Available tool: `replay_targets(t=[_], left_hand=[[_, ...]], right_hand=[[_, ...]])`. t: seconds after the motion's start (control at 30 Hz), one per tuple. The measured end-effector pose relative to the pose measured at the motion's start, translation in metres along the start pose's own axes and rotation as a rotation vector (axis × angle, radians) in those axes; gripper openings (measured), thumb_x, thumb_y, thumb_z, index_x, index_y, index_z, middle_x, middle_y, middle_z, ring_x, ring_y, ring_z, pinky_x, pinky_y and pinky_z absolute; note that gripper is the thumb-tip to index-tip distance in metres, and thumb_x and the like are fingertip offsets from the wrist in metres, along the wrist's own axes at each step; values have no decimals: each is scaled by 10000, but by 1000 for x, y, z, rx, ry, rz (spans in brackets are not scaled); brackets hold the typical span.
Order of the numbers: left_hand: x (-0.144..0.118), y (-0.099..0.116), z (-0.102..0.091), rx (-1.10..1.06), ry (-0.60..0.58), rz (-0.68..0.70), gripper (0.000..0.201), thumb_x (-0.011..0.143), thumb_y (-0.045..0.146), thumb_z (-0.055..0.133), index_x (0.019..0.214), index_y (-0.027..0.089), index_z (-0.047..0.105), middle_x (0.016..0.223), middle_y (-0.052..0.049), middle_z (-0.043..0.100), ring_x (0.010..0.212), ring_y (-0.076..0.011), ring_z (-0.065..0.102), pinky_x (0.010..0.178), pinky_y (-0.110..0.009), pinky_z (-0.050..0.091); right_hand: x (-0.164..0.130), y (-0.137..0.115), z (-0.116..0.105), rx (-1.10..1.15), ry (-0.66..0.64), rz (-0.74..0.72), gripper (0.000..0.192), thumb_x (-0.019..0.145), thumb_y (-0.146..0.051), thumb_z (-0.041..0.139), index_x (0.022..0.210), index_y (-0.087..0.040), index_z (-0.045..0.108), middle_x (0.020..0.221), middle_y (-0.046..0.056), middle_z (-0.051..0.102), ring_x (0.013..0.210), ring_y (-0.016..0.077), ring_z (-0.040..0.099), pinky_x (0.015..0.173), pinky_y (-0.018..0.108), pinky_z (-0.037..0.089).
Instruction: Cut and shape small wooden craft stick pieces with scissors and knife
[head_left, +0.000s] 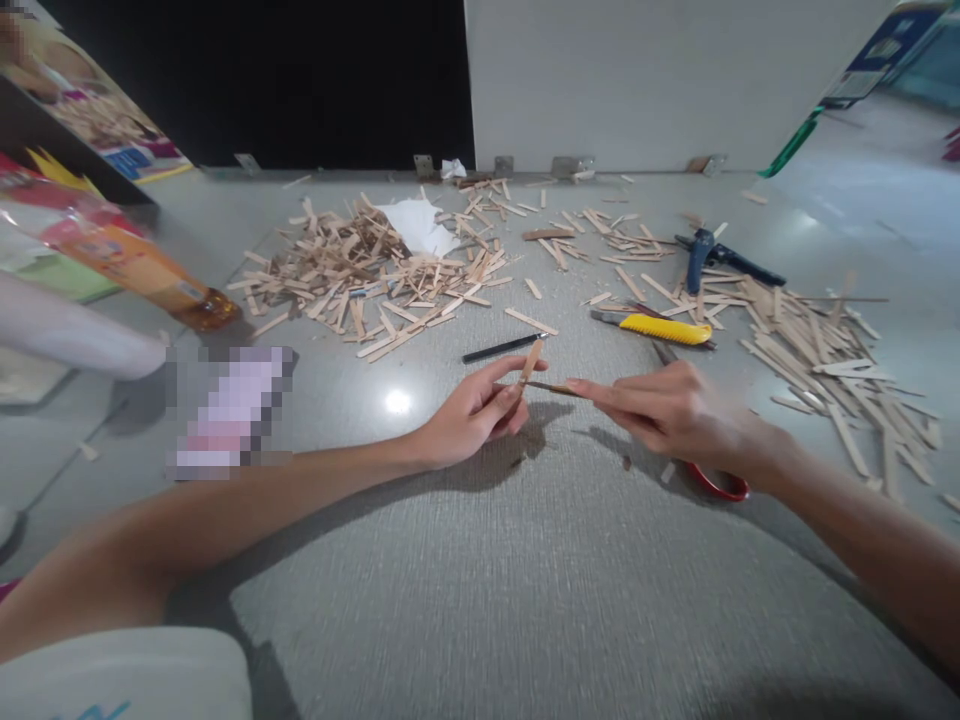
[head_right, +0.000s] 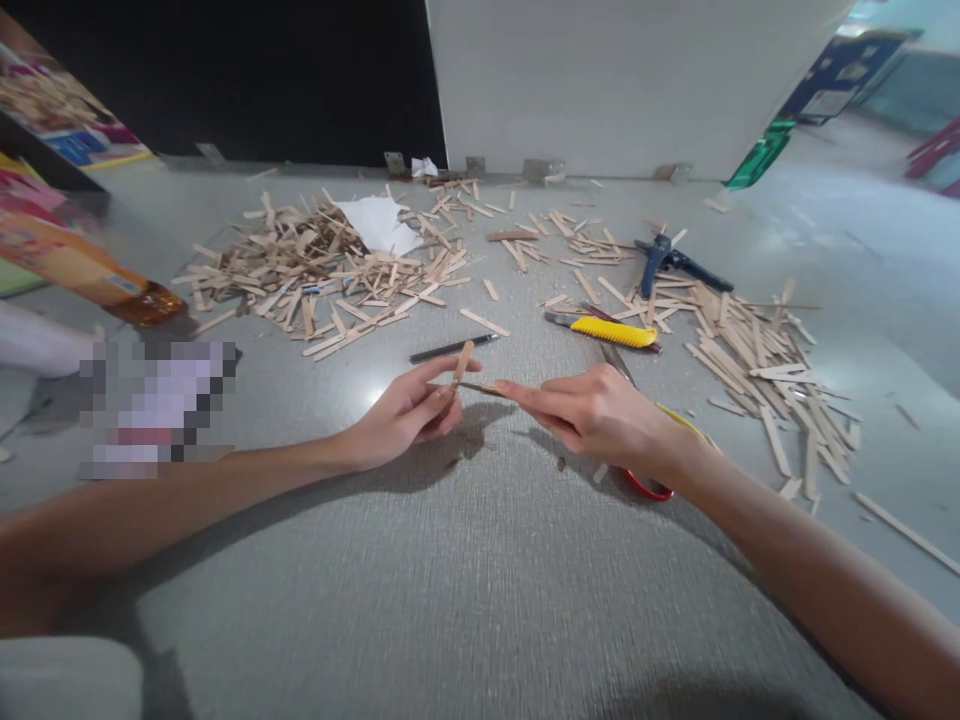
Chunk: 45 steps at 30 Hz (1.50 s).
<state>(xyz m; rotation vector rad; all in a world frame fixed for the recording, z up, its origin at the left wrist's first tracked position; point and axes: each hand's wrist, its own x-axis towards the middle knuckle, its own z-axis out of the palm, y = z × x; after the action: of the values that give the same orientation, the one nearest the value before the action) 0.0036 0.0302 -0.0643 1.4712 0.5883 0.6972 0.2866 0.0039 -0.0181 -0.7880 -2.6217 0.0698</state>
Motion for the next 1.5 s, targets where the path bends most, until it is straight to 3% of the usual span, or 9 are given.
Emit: replay_targets(t=[0.23, 0.33, 0.4, 0.5, 0.73, 0.9, 1.2, 1.37, 1.5], left_hand=[[1, 0, 1, -43, 47, 1, 305, 1088, 418, 581, 1309, 210, 610, 665, 68, 486, 524, -110, 361, 476, -222, 300], [2, -1, 1, -96, 131, -7, 221, 1048, 384, 591, 1170, 210, 656, 661, 79, 388, 517, -106, 283, 464, -224, 252], [2, -2, 1, -117, 157, -14, 210, 1045, 384, 565, 1108, 208, 660, 641, 82, 347, 511, -111, 251, 461, -230, 220], [3, -4, 2, -119, 167, -17, 280, 1057, 472, 548, 1022, 210, 642, 627, 84, 316, 505, -116, 234, 457, -237, 208], [4, -2, 3, -83, 157, -19, 384, 1024, 564, 637, 879, 208, 621, 621, 85, 286, 525, -111, 255, 488, -246, 224], [3, -2, 4, -75, 146, -37, 297, 1041, 471, 575, 899, 212, 607, 631, 84, 273, 521, -116, 256, 498, -251, 219], [-1, -5, 5, -29, 86, -29, 288, 1067, 421, 537, 1165, 164, 625, 670, 86, 343, 544, -121, 277, 521, -270, 251], [-3, -8, 5, 46, 60, -7, 412, 1100, 438, 494, 1331, 123, 625, 702, 78, 354, 575, -127, 310, 540, -284, 271], [-3, -12, 4, 0, 56, -3, 470, 1098, 438, 498, 1410, 102, 605, 725, 76, 344, 578, -124, 290, 538, -290, 260]], right_hand=[[-2, 1, 5, -275, 74, -126, 414, 1117, -101, 457, 1411, -154, 743, 583, -41, 610, 470, 137, 494, 472, 307, 325], [0, -15, 22, -170, 302, 87, 395, 1091, -130, 517, 1379, -207, 776, 575, -41, 656, 444, 121, 504, 473, 264, 410], [1, -29, 36, -59, 491, 392, 395, 1084, -146, 546, 1405, -205, 767, 778, 29, 818, 465, 117, 554, 498, 255, 486], [2, -42, 51, 35, 466, 468, 403, 1084, -181, 535, 1415, -198, 765, 959, 76, 878, 449, 113, 560, 476, 254, 503], [2, -36, 56, 84, 339, 623, 430, 1065, -246, 534, 1325, -24, 795, 502, -28, 627, 361, 115, 412, 458, 252, 439], [3, -35, 56, 84, 328, 620, 409, 1060, -255, 535, 1257, -41, 824, 615, 35, 736, 368, 117, 426, 479, 279, 440], [1, -33, 58, 119, 320, 622, 375, 1052, -224, 542, 1280, -91, 809, 820, 106, 851, 496, 163, 647, 544, 286, 511], [3, -35, 56, 91, 322, 643, 398, 1061, -246, 525, 1285, -63, 799, 613, 22, 745, 385, 141, 526, 521, 284, 486], [4, -36, 54, 97, 379, 681, 353, 1058, -261, 527, 1243, -111, 788, 581, -21, 692, 420, 149, 586, 540, 269, 509]])
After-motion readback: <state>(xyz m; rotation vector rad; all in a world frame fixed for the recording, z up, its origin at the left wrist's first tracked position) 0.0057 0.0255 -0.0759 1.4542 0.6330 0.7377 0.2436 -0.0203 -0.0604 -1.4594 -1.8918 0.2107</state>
